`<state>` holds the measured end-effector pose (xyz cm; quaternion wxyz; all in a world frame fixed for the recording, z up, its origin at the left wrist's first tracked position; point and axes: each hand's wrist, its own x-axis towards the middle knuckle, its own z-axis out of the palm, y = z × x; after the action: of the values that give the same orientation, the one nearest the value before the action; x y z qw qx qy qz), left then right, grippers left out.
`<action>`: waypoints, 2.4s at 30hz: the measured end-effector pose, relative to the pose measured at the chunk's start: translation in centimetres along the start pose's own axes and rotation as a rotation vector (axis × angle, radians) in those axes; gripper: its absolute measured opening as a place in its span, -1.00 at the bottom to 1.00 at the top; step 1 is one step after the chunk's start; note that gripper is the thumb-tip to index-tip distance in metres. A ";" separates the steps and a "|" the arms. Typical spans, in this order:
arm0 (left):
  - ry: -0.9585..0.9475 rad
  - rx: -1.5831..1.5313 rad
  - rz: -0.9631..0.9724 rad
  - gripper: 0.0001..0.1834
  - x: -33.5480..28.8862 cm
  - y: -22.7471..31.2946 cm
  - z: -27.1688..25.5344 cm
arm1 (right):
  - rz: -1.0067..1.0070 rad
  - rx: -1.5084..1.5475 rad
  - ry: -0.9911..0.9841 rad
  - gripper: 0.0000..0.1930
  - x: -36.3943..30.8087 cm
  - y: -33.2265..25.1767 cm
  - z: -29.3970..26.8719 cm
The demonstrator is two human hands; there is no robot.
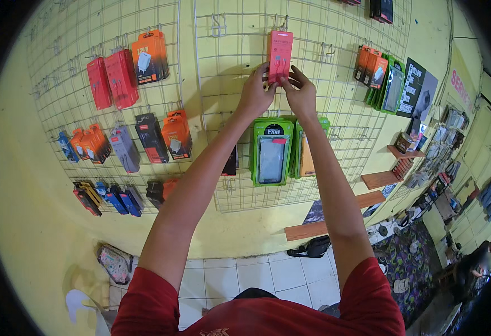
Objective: The person repeatedly picks up small packaged items from a wall grid, turns them over to inspect the back, and places them back on the hooks. The person handles multiple different packages one at a time, adjusting their positions on the display.
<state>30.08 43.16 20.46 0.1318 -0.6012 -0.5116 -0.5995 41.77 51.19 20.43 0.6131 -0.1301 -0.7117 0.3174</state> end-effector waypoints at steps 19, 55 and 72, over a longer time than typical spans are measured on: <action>0.132 -0.275 0.116 -0.46 -5.2 10.8 -16.5 | -0.148 0.366 -0.213 -0.38 -7.2 -16.1 5.0; 0.121 -0.285 -0.207 -0.44 -10.1 -8.2 -46.1 | 0.114 0.202 -0.254 -0.40 -14.7 -20.0 39.1; 0.116 -0.263 -0.116 -0.46 -8.6 -7.5 -46.8 | -0.013 0.148 -0.164 -0.44 -13.8 -21.2 39.7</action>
<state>-1.08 6.41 21.23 0.0467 -0.5470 -0.4540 -0.7018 11.18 15.45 20.63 0.5627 -0.0533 -0.7350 0.3746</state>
